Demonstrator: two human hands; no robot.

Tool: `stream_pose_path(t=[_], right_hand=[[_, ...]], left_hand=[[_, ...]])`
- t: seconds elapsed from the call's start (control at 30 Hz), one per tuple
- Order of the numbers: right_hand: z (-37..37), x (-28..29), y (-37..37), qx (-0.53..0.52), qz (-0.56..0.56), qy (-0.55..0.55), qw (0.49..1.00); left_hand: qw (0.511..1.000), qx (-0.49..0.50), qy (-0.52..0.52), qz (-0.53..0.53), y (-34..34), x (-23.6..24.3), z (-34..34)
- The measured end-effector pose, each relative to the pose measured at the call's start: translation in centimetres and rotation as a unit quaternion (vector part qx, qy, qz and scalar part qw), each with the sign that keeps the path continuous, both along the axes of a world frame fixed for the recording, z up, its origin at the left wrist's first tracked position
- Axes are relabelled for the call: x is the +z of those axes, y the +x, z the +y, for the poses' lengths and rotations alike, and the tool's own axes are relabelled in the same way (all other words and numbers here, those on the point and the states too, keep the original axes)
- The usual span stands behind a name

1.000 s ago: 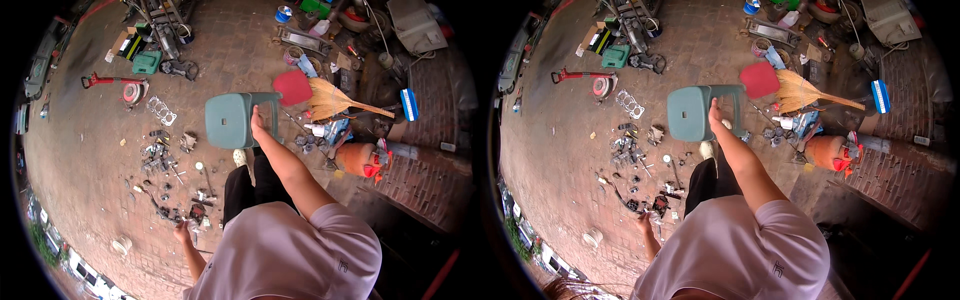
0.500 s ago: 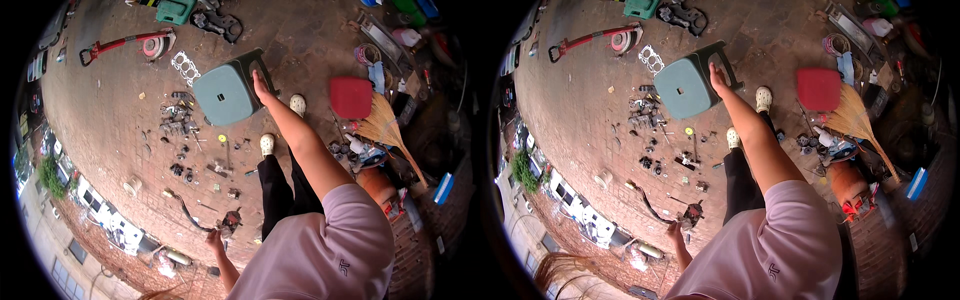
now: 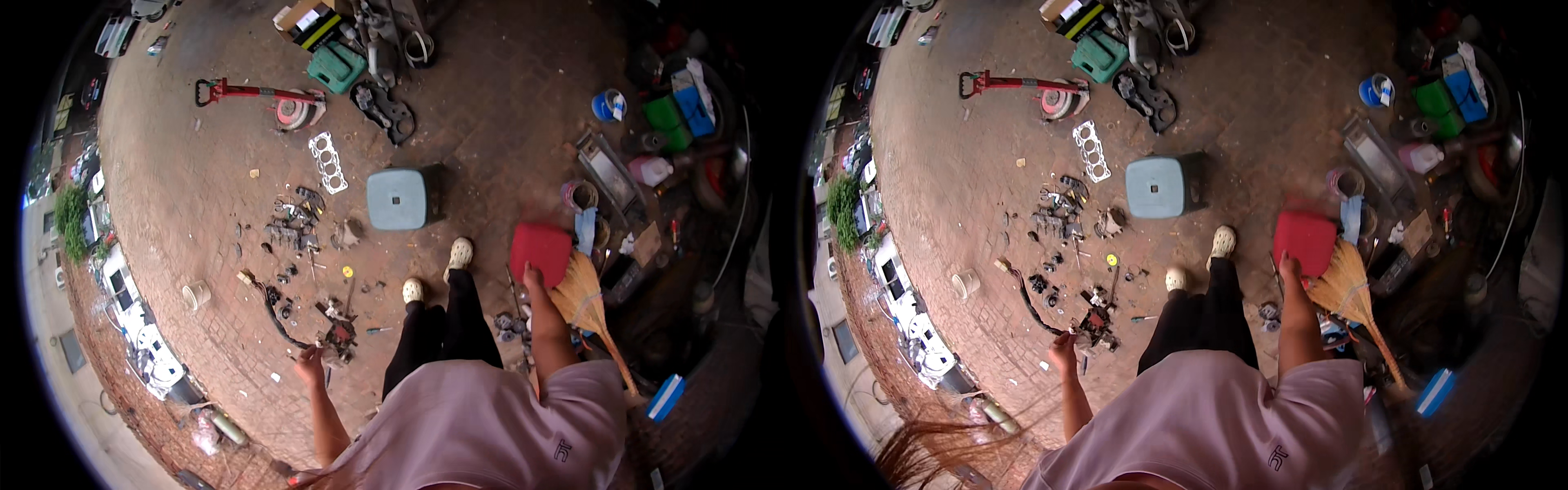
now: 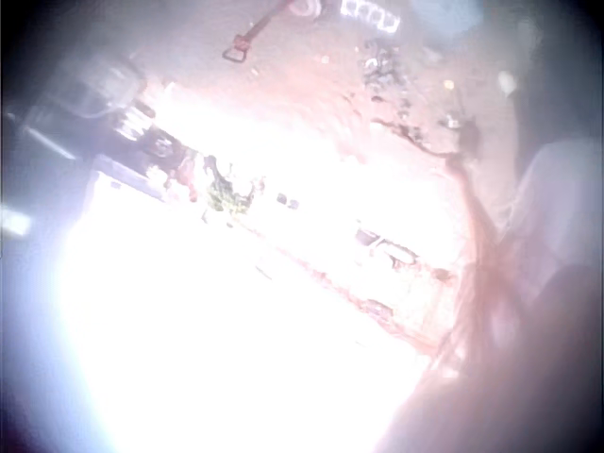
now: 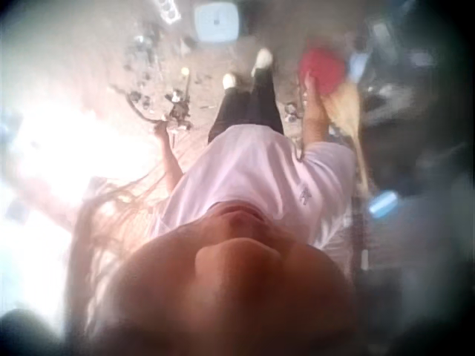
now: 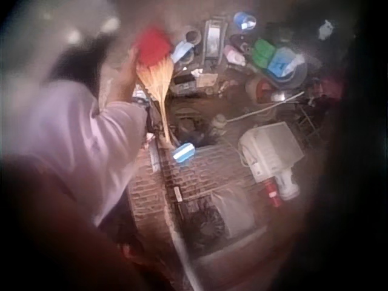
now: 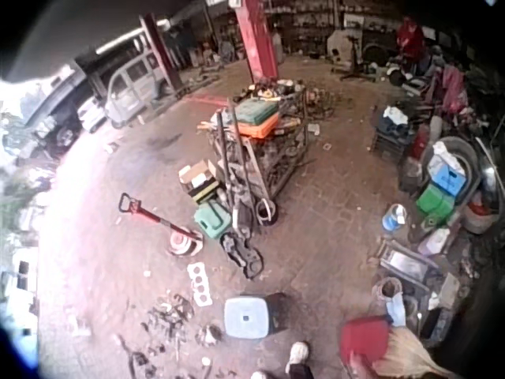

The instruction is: The person cleans a mechanical component with a cloth, then sits on the ground to manipulate it with pliers and a small tool. They walk through the workshop, pick up a pair of scissors, and return to the component to continue working.

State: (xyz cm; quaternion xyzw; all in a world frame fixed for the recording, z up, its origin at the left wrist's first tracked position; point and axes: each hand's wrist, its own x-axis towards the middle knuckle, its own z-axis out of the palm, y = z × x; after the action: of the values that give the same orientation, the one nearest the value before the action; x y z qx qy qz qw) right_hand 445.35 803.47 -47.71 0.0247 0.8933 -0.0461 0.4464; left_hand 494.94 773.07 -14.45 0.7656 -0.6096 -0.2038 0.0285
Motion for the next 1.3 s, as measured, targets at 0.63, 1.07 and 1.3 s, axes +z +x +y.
stream_pose_path(t=[0.63, 1.07, 1.3], right_hand=[[-19.3, 58.7, -41.7, -0.091, 0.161, -0.822, 0.539], [-18.6, 63.6, -63.0, -0.124, -0.015, -0.928, 0.352], [-27.0, 59.7, -78.6, -0.16, -0.154, -0.908, 0.355]], left_hand=[[0.925, -0.352, -0.085, 0.112, -44.5, 3.1, -21.3], [0.954, -0.287, -0.018, 0.086, -65.5, -0.2, -29.4], [0.992, -0.116, 0.015, 0.039, -67.3, -0.9, -25.4]])
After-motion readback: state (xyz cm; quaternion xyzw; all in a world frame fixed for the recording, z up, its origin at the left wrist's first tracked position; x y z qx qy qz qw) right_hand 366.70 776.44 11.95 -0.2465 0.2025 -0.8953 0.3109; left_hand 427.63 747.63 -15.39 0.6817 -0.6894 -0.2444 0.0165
